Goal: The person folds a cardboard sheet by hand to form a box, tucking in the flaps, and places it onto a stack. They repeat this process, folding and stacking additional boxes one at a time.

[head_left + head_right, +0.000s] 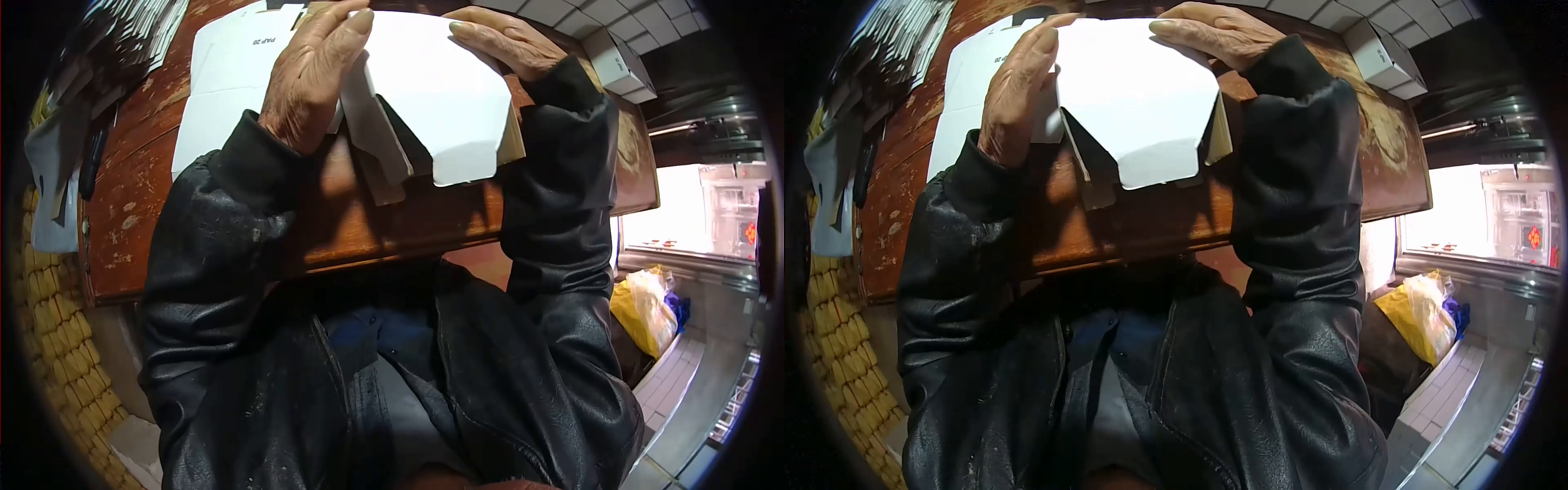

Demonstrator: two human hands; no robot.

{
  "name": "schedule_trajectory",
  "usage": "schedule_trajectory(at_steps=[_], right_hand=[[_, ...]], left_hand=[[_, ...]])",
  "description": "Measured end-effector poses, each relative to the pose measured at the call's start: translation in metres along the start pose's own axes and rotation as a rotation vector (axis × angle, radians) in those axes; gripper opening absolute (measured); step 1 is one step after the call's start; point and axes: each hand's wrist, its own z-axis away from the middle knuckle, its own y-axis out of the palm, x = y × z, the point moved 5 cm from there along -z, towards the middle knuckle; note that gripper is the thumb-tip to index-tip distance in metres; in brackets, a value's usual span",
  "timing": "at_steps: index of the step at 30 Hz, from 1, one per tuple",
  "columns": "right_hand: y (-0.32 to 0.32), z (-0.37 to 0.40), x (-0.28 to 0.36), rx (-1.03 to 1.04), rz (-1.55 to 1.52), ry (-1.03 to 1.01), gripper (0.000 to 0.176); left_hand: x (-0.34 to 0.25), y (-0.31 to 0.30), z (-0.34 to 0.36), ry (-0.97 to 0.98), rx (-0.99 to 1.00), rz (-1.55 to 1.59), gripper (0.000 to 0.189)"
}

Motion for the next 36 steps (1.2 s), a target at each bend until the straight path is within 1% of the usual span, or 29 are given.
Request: schedule_trajectory(at_steps=[1,4,5,8,9,11,12,13,14,16,18,20,21,22,23,24,25,28,29,32,35,36], right_hand=[[-0.001,-0.002,-0.002,0.025,0.046,-0.031,0.035],[0.001,0.001,-0.012,-0.024,-0.202,0.176,0.04],[0.0,0.002,-0.013,-0.066,-0.332,0.227,0.047],[0.005,0.004,0.001,-0.078,-0.463,0.192,0.055],[0.005,0.006,0.007,-0.069,-0.493,0.205,0.059],[0.002,0.008,0.013,-0.121,-0.514,0.192,0.058],[0.001,0.01,0.016,-0.148,-0.524,0.187,0.058],[-0.002,0.012,0.019,-0.169,-0.46,0.206,0.057],[-0.005,0.013,0.021,-0.172,-0.488,0.17,0.056],[-0.01,0.015,0.024,-0.174,-0.541,0.093,0.054],[-0.005,0.011,0.003,-0.195,-0.733,0.09,0.044],[-0.003,0.006,-0.012,-0.267,-0.753,0.126,0.04],[-0.002,0.003,-0.007,-0.27,-0.651,0.235,0.034],[-0.007,-0.001,-0.012,-0.241,-0.408,0.11,0.033],[-0.011,-0.006,-0.026,-0.209,-0.165,-0.015,0.033],[-0.012,-0.008,-0.027,-0.229,-0.181,-0.007,0.034],[-0.008,-0.008,-0.024,-0.255,-0.277,0.035,0.034],[-0.002,-0.007,-0.018,-0.309,-0.436,0.071,0.036],[-0.002,-0.007,-0.017,-0.325,-0.471,0.077,0.036],[-0.002,-0.008,-0.019,-0.374,-0.538,0.067,0.038],[-0.004,-0.012,-0.023,-0.415,-0.595,0.069,0.04],[-0.004,-0.013,-0.024,-0.429,-0.599,0.07,0.04]], left_hand=[[0.01,-0.003,-0.002,-0.058,0.071,-0.06,0.062],[0.009,-0.003,-0.001,-0.005,-0.056,-0.159,0.062],[0.009,-0.003,-0.002,0.024,-0.105,-0.156,0.06],[0.007,-0.002,-0.005,-0.037,-0.011,-0.06,0.057],[0.008,-0.006,-0.006,0.022,-0.008,-0.15,0.057],[0.015,-0.013,-0.01,0.14,-0.006,-0.328,0.056],[0.014,-0.013,-0.01,0.032,-0.034,-0.157,0.055],[0.009,-0.01,-0.011,-0.075,-0.062,0.014,0.055],[0.008,-0.008,-0.01,-0.182,-0.092,0.188,0.054],[0.009,-0.012,-0.009,-0.234,-0.086,0.176,0.054],[0.009,-0.017,-0.009,-0.283,-0.084,0.163,0.054],[0.012,-0.016,-0.01,-0.331,-0.118,0.166,0.053],[0.018,-0.018,-0.012,-0.334,-0.105,0.069,0.048],[0.027,-0.022,-0.014,-0.337,-0.094,-0.028,0.044],[0.03,-0.029,-0.021,-0.13,-0.145,-0.225,0.043],[0.033,-0.033,-0.027,0.079,-0.196,-0.422,0.042],[0.027,-0.033,-0.028,0.291,-0.245,-0.617,0.04],[0.031,-0.037,-0.024,0.162,-0.303,-0.405,0.03],[0.033,-0.037,-0.024,0.086,-0.273,-0.324,0.03],[0.019,-0.031,-0.02,-0.034,-0.264,-0.128,0.036],[0.019,-0.031,-0.021,-0.085,-0.253,0.058,0.047],[0.017,-0.032,-0.021,-0.088,-0.249,0.045,0.05]])
